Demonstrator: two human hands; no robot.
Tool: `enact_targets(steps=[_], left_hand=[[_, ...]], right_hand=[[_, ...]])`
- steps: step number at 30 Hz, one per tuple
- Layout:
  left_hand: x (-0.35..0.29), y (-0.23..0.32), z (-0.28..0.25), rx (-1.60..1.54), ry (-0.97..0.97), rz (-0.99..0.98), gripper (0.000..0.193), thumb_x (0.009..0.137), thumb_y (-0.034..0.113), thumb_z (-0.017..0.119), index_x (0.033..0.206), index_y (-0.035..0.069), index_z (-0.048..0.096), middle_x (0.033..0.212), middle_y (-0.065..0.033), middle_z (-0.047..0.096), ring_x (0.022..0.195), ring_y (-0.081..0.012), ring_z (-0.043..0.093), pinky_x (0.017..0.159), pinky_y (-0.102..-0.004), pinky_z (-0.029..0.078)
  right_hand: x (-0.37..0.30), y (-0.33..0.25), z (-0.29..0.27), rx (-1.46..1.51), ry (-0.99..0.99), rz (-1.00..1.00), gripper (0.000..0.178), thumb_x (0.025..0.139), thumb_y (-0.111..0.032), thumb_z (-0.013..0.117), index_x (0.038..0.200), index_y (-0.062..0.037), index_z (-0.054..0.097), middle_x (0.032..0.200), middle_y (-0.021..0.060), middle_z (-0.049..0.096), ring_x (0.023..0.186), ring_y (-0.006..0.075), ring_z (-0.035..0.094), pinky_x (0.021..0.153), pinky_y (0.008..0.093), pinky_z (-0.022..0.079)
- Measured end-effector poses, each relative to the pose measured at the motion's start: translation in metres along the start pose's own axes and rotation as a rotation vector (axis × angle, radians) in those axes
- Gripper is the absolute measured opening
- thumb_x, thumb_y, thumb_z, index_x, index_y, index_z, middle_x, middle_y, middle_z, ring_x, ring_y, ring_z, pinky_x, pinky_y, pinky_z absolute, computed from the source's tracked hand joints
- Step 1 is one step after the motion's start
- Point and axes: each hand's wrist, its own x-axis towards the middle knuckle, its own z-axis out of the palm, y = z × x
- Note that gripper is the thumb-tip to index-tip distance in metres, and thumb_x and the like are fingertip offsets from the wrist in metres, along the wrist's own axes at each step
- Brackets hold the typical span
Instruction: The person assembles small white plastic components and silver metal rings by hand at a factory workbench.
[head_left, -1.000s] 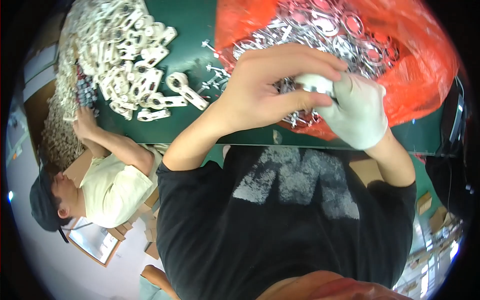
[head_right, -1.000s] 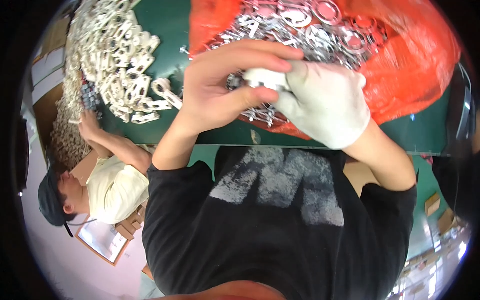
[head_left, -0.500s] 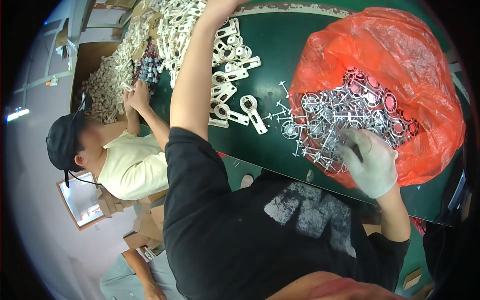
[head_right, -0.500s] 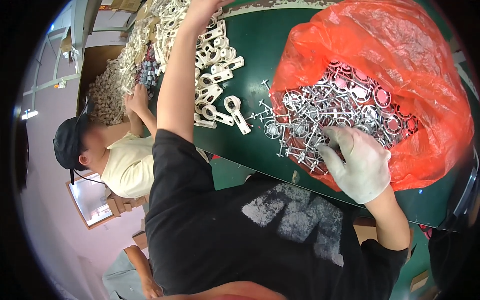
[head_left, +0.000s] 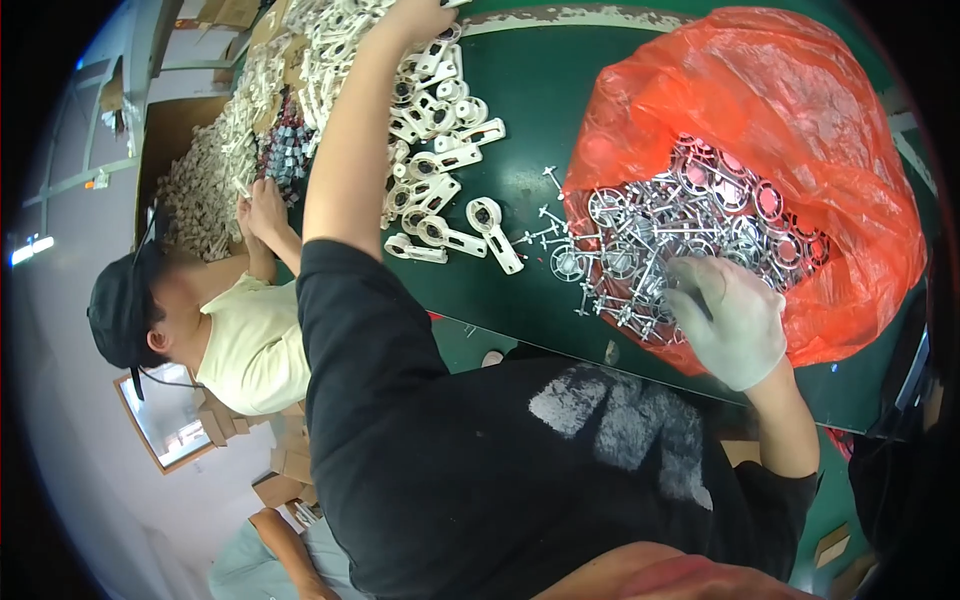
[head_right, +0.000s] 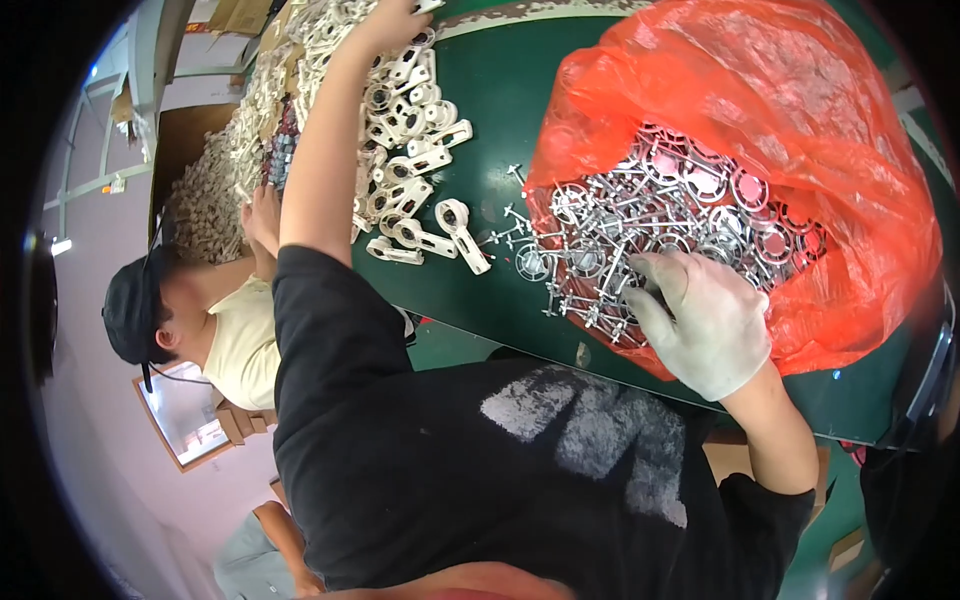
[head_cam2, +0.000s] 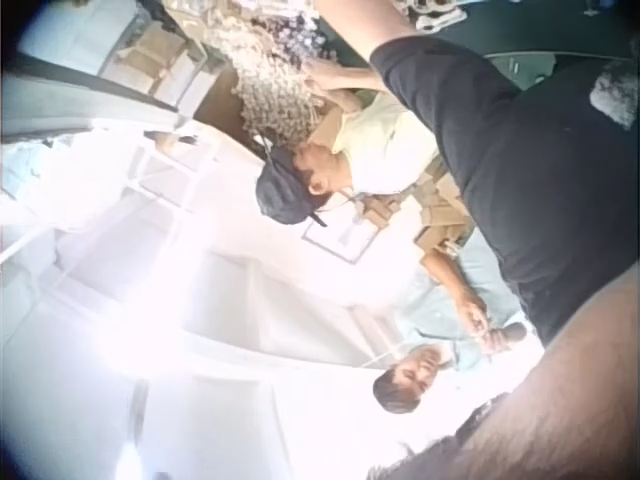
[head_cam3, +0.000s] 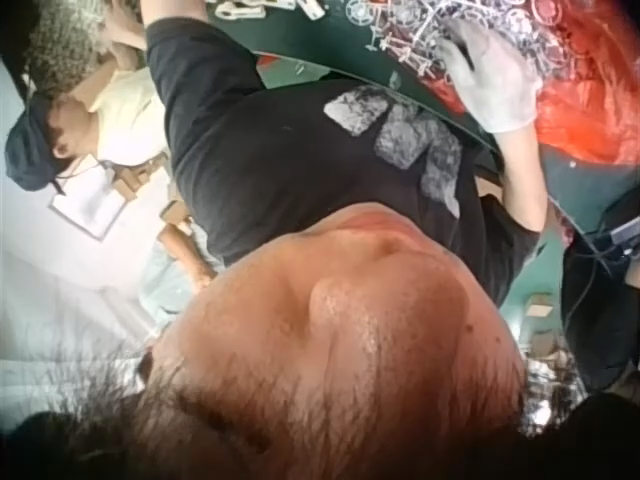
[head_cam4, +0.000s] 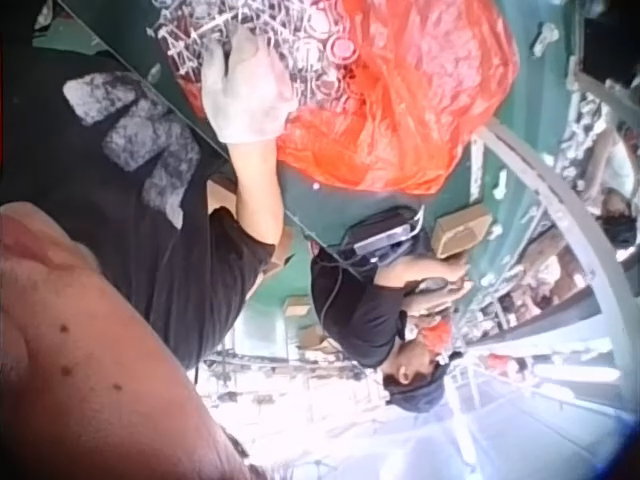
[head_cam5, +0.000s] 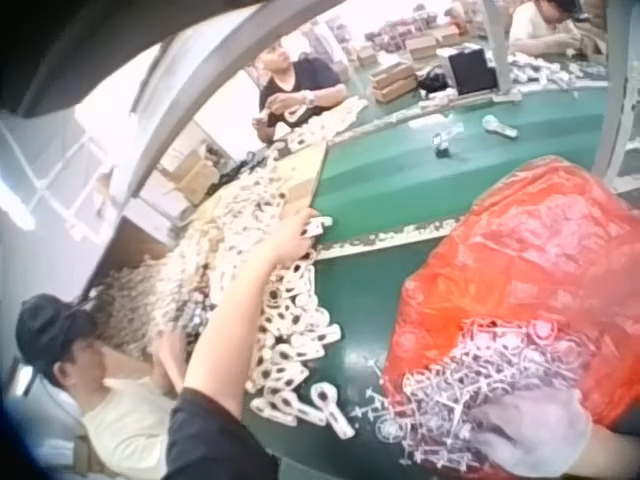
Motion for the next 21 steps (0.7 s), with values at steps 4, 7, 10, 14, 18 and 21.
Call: enact_targets(steps=[4, 7, 10, 14, 18, 21], left_hand=[[-0.043, 0.077, 0.007, 0.3, 0.058, 0.169, 0.034, 0.082, 0.0, 0.064, 0.115, 0.001, 0.065, 0.102, -0.0191, 0.066, 0.1, -0.0327, 0.066, 0.089, -0.042, 0.053], [-0.07, 0.082, 0.018, 0.095, -0.146, 0.147, 0.061, 0.078, 0.004, 0.071, 0.137, 0.01, 0.055, 0.134, -0.0158, 0.053, 0.12, -0.0375, 0.056, 0.099, -0.0379, 0.049], [-0.102, 0.106, 0.013, 0.157, -0.026, 0.238, 0.054, 0.08, 0.011, 0.069, 0.133, 0.011, 0.058, 0.136, -0.0173, 0.051, 0.124, -0.0409, 0.05, 0.106, -0.0456, 0.042], [-0.127, 0.19, 0.017, 0.201, 0.159, 0.252, 0.046, 0.092, 0.007, 0.064, 0.137, 0.008, 0.058, 0.131, -0.0165, 0.054, 0.119, -0.0363, 0.051, 0.104, -0.0412, 0.04], [-0.153, 0.254, 0.053, 0.007, 0.239, 0.433, 0.057, 0.078, -0.014, 0.057, 0.131, 0.007, 0.064, 0.126, -0.0125, 0.059, 0.112, -0.0321, 0.055, 0.097, -0.0394, 0.043], [-0.166, 0.291, 0.087, 0.019, 0.196, 0.53, 0.06, 0.068, -0.009, 0.064, 0.127, 0.004, 0.067, 0.128, -0.0091, 0.06, 0.11, -0.0293, 0.056, 0.094, -0.0376, 0.045]], right_hand=[[0.0, -0.004, -0.005, -0.037, -0.048, 0.019, 0.024, 0.085, -0.022, 0.074, 0.105, -0.0097, 0.071, 0.087, 0.0072, 0.069, 0.08, 0.0263, 0.069, 0.07, 0.0377, 0.056], [-0.001, -0.003, -0.005, -0.04, -0.095, 0.063, 0.022, 0.088, -0.026, 0.071, 0.103, -0.0094, 0.071, 0.081, 0.0085, 0.066, 0.081, 0.0268, 0.069, 0.069, 0.0383, 0.055], [0.002, -0.004, -0.004, -0.033, -0.092, 0.058, 0.023, 0.089, -0.028, 0.069, 0.101, -0.0092, 0.071, 0.079, 0.0089, 0.066, 0.077, 0.0271, 0.069, 0.066, 0.0375, 0.055], [-0.002, 0.004, 0.0, 0.079, 0.123, 0.04, 0.024, 0.083, -0.016, 0.077, 0.104, -0.0079, 0.07, 0.08, 0.0081, 0.066, 0.074, 0.026, 0.068, 0.067, 0.0358, 0.056], [-0.002, 0.003, -0.006, 0.155, 0.16, 0.079, 0.055, 0.078, -0.019, 0.082, 0.126, -0.0043, 0.061, 0.101, 0.0116, 0.069, 0.09, 0.0289, 0.069, 0.08, 0.038, 0.056], [0.005, 0.0, -0.003, 0.107, 0.16, 0.176, 0.063, 0.075, -0.02, 0.083, 0.132, -0.0058, 0.059, 0.109, 0.0144, 0.068, 0.099, 0.0316, 0.069, 0.088, 0.0391, 0.055]])
